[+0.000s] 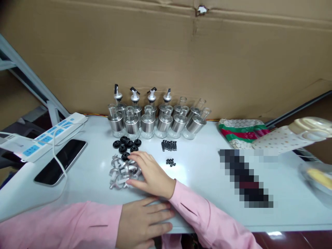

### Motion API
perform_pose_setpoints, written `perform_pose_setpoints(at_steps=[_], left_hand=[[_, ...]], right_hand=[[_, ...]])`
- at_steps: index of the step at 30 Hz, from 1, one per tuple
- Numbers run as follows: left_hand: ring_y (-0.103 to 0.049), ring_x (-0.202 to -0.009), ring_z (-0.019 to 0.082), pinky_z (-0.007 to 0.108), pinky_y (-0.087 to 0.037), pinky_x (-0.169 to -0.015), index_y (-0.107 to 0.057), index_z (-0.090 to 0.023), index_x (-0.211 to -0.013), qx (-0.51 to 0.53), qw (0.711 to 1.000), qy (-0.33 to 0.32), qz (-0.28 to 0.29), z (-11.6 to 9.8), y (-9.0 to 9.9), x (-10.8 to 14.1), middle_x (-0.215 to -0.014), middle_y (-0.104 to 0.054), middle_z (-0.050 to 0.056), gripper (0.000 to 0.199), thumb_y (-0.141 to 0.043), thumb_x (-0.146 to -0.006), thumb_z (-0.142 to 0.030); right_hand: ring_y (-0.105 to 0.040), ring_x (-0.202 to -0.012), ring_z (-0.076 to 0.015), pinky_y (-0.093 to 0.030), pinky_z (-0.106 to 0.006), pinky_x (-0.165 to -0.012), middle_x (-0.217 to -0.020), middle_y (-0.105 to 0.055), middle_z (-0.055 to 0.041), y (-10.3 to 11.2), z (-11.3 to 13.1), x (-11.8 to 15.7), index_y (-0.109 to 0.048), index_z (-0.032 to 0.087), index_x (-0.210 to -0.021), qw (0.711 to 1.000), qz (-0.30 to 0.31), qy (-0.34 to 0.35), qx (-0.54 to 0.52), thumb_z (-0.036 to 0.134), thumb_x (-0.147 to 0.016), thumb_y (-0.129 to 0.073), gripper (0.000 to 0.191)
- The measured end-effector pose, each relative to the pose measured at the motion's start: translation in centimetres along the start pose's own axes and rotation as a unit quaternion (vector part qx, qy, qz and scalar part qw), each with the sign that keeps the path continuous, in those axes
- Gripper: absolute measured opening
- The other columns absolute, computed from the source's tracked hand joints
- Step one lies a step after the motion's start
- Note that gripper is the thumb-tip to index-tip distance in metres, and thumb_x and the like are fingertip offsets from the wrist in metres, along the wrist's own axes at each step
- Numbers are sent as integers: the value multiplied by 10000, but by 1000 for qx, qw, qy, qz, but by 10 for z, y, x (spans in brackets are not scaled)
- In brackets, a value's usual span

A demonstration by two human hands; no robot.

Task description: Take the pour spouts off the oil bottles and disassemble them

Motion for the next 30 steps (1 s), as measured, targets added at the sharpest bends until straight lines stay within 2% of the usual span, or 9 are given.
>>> perform_pose_setpoints(at_steps=[5, 9, 13, 15, 17, 19, 21, 25, 30], left_hand=[[-497, -1215, 189, 321, -435, -968, -547, -171, -1175, -66, 996, -25, -50, -2, -1, -2, -1337, -542, 33, 341, -389, -935, -354], [-563, -1126, 153, 268, -475, -858, -604, -231, -1082, -132, 985, -45, -100, -1, -10, -3, -1259, -608, -20, 286, -361, -964, -325], [-551, -1131, 129, 258, -457, -892, -587, -272, -1130, -182, 969, -49, -160, 3, -24, -1, -1266, -599, -45, 270, -388, -962, -343], [-540, -1144, 125, 256, -438, -928, -582, -278, -1145, -205, 962, -53, -172, 5, -32, 0, -1247, -612, -37, 272, -406, -955, -361], [-528, -1158, 118, 263, -429, -950, -589, -292, -1132, -225, 953, -61, -194, 5, -33, 2, -1241, -614, -57, 248, -425, -952, -338], [-512, -1178, 117, 268, -430, -958, -597, -298, -1121, -239, 946, -67, -207, 5, -32, 4, -1263, -596, -75, 241, -426, -952, -322], [-498, -1197, 122, 270, -436, -953, -603, -292, -1117, -249, 943, -70, -212, 4, -31, 6, -1284, -579, -77, 250, -417, -954, -329], [-474, -1222, 128, 277, -435, -956, -609, -288, -1118, -245, 937, -69, -237, 5, -30, 8, -1284, -579, -76, 254, -424, -950, -334], [-484, -1223, 133, 271, -423, -973, -589, -278, -1155, -228, 955, -75, -173, 6, -37, 3, -1308, -565, -57, 283, -384, -961, -279]], right_hand=[[-205, -1392, -273, -250, -474, -1127, -1475, -249, -211, -18, 1, 3, -237, 127, -1393, 997, 77, -2, 1, 484, -835, -554, 735], [-31, -1429, -258, -172, -484, -1151, -1521, -102, -202, -23, 0, 5, -111, 122, -1426, 998, 63, 10, -11, 455, -868, -511, 763], [-1, -1428, -280, -182, -514, -1138, -1527, -77, -192, -23, 4, 5, -68, 138, -1432, 999, 36, 33, 8, 481, -843, -535, 826], [-88, -1421, -281, -237, -507, -1119, -1514, -148, -174, -3, 5, 0, -135, 170, -1421, 998, -31, 40, 35, 439, -836, -557, 770], [-257, -1366, -259, -307, -477, -1084, -1448, -305, -155, 43, 6, -8, -273, 208, -1364, 983, -161, 48, 77, 327, -855, -537, 585], [-459, -1191, -239, -382, -454, -1005, -1230, -522, -125, 103, 6, -12, -439, 228, -1212, 933, -327, 59, 138, 231, -860, -504, 358], [-540, -1004, -247, -443, -439, -880, -1034, -594, -115, 159, -9, -21, -522, 198, -1077, 878, -436, 4, 198, 234, -855, -492, 227], [-564, -921, -254, -435, -382, -824, -941, -630, -127, 212, -58, -72, -583, 140, -990, 866, -365, -158, 303, 278, -814, -558, 225], [-622, -776, -274, -443, -365, -707, -771, -673, -149, 217, -97, -98, -621, 122, -819, 860, -323, -252, 304, 219, -791, -583, 109]])
Point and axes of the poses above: each hand's wrist, its own x-axis away from the middle knuckle, its own y-axis out of the back of the hand, z = x × y, the point moved 9 cm from there along -x, towards the middle knuckle
